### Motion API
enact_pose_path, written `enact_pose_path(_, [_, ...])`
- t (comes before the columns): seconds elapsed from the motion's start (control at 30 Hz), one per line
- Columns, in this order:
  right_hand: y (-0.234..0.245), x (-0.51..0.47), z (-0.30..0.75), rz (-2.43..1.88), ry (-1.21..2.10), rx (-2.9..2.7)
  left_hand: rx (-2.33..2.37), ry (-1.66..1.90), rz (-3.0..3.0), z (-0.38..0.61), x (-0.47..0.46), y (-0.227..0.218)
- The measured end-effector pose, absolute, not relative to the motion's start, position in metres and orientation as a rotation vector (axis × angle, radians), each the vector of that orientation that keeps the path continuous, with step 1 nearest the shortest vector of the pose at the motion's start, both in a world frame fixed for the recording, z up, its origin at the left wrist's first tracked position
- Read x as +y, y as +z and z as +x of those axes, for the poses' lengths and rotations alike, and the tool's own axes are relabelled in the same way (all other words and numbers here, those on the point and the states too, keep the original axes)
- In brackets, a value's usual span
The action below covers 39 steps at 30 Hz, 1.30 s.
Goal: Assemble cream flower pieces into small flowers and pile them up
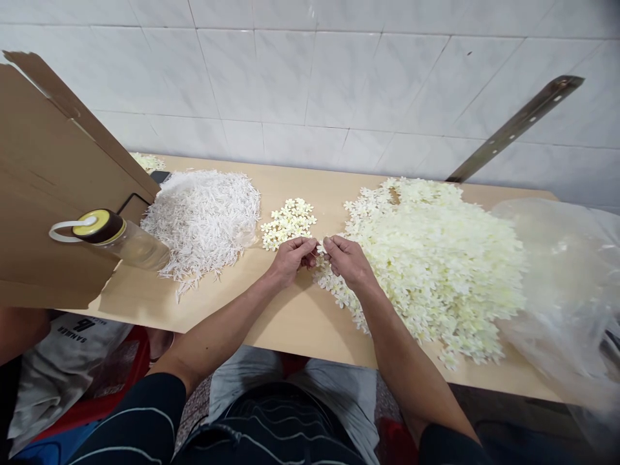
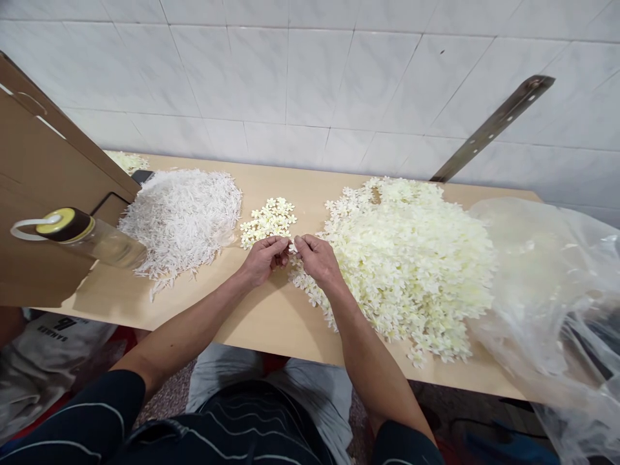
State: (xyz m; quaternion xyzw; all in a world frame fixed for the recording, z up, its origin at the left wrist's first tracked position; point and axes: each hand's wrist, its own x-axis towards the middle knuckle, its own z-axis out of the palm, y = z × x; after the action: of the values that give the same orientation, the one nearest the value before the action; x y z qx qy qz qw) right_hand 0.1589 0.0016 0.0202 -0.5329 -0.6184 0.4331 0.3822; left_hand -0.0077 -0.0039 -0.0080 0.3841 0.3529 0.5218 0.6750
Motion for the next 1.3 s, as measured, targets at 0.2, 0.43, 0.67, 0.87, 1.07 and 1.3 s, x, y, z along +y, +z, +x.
enact_pose_path(0.2, [0.021, -0.003, 0.158, -1.303, 1.063, -1.601, 0.787, 1.163, 0.852, -0.009, -0.004, -0.007])
enact_pose_path(0.43, [0.019, -0.001, 0.159, -1.383, 0.965, -1.570, 0.829, 1.184, 0.910, -0.008, -0.005, -0.004])
enact_pose_path(0.67, [0.020, 0.000, 0.159, -1.420, 0.893, -1.664, 0.992, 1.356, 1.047, -0.007, -0.004, -0.010])
enact_pose_path(0.87, [0.023, 0.002, 0.160, -1.414, 0.862, -1.528, 0.911, 1.262, 0.994, -0.007, -0.004, -0.008])
enact_pose_path(1.07, [0.021, 0.003, 0.163, -1.167, 1.111, -1.372, 0.874, 1.278, 0.858, -0.010, 0.000, -0.009])
enact_pose_path(1.3, [0.026, 0.002, 0.161, -1.058, 1.318, -1.341, 0.835, 1.290, 0.799, -0.015, 0.004, -0.009])
